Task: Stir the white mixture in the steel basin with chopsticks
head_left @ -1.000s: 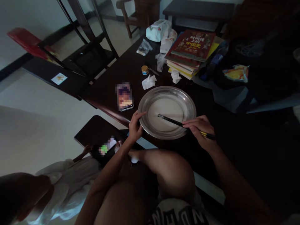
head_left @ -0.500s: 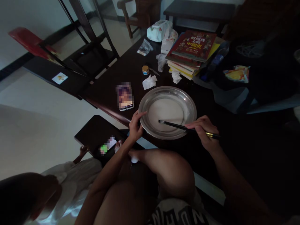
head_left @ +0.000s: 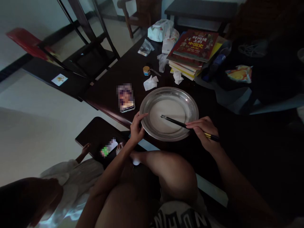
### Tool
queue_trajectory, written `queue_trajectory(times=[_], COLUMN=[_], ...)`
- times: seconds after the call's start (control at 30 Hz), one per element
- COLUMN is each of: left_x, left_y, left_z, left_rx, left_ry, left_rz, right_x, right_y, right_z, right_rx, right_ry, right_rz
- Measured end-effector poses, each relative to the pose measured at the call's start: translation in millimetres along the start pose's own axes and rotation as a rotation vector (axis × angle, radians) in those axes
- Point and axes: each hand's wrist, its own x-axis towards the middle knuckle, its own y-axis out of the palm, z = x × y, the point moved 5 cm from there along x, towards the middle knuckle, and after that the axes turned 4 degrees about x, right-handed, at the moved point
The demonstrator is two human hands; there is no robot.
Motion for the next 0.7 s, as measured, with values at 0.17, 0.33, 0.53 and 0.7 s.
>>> queue_trajectory(times=[0.17,0.33,0.53,0.7], left_x=[-0.3,-0.3,-0.6,-0.2], left_y=[0.9,0.2,0.6,0.4], left_z=[1.9,0.3,2.2,1.0], left_rx=[0.036,0.04,0.057,0.043], left_ry=[-0.027,-0.028,-0.056,-0.025], left_rz=[0.025,0.025,0.04,0.027], right_x=[0.4,0.0,-0.2,0.0], right_y=[-0.8,-0.1,0.6,-1.0], right_z=[-0.5,0.6,0.5,-0.1], right_rx=[0.03,-0.003,0.037,0.016], right_ry=[0.022,-0.01,0.006,0.02], right_rz=[-0.005,0.006,0.024,-0.007])
